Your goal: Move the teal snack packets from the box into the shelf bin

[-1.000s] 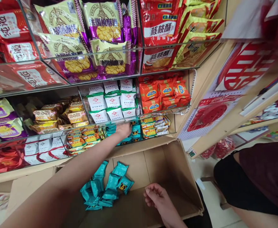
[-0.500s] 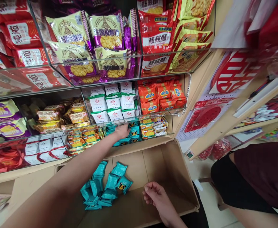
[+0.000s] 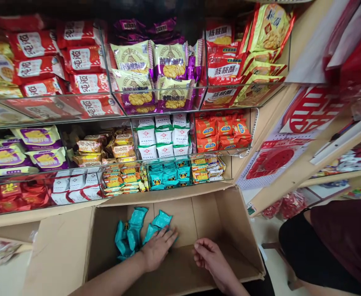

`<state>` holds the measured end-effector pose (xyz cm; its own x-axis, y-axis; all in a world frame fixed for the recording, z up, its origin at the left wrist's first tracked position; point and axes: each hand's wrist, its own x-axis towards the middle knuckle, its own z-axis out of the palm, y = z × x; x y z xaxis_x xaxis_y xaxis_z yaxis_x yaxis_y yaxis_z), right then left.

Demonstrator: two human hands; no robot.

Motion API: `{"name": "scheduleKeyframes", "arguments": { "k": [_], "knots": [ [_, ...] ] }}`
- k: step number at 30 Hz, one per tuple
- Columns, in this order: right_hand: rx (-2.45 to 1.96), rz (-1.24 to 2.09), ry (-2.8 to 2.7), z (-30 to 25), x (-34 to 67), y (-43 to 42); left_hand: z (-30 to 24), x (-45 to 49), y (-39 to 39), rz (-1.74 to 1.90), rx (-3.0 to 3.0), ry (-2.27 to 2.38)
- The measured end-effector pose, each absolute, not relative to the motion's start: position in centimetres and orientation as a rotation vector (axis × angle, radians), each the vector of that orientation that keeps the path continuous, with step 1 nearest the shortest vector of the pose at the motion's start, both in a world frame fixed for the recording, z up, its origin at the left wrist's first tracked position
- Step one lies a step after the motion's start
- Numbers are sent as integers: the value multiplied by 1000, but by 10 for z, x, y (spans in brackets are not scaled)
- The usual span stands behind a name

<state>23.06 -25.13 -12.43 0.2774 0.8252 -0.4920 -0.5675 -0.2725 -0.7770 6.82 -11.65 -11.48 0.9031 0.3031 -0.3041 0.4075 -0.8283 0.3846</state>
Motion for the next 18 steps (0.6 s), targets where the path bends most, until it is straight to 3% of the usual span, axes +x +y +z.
{"name": "scheduleKeyframes", "arguments": {
  "k": [3,6,14,18],
  "knots": [
    [-1271,1355,-282,-125,230,-251,-165,67,-111,-428,2739,603],
    [-1282,1334,-275,-123,230,-252,-177,75,-113,-324,2813,712],
    [-1384,1305,-342,-128,229,-253,-140,79,-114,-137,2671,808],
    [-1502,1078,-437,-118,224,-242,-107,87,-120,81,2468,847]
  ]
}}
